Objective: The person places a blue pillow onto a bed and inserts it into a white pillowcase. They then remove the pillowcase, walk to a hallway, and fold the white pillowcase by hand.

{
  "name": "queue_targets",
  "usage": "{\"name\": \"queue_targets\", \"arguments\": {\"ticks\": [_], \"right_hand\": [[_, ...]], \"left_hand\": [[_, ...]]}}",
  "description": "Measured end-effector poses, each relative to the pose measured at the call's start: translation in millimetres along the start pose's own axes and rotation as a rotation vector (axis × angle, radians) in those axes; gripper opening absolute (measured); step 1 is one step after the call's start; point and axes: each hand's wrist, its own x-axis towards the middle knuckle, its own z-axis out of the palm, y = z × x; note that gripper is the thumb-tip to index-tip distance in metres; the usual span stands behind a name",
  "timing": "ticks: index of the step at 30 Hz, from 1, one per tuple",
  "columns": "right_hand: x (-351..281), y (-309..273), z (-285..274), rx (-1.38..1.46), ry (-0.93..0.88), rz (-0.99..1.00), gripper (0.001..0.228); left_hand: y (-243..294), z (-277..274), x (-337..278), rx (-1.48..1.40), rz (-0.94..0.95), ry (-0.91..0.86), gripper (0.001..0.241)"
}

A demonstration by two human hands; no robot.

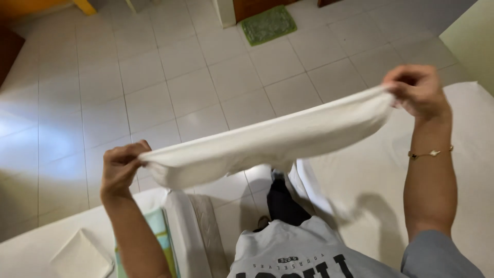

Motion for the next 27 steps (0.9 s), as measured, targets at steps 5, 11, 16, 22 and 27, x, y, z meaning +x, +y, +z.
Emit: {"name": "queue_targets", "arguments": {"ticks": [5,11,16,22,27], "right_hand": [[56.6,-1.2,43.9,-0.977,0.280,-0.334,0.010],[85.4,3.8,-0.6,-0.132,-0.044,-0.013,0.006],[128.8,-5.4,-5.2,-0.468,0.329,0.089,0.012],[146.2,49.5,-45.8,-0.175,0.231,0.103,0.009],[170.3,59.1,-55.2,-0.485,0.317,0.044,0.009]], "left_hand": [[24.4,29.8,88.1,0.726,-0.118,0.213,0.016],[-6.5,5.7,150.3,0.263,0.077,0.014,0.013],[-24.8,33.9,218.1,0.463,-0.172,0.181,0.010],[-92.7,52.8,267.1,-0.008,-0.057,0.111,0.013],[-166.6,65.8,309.2,-0.012,-0.302,0.190,0.023]]}}
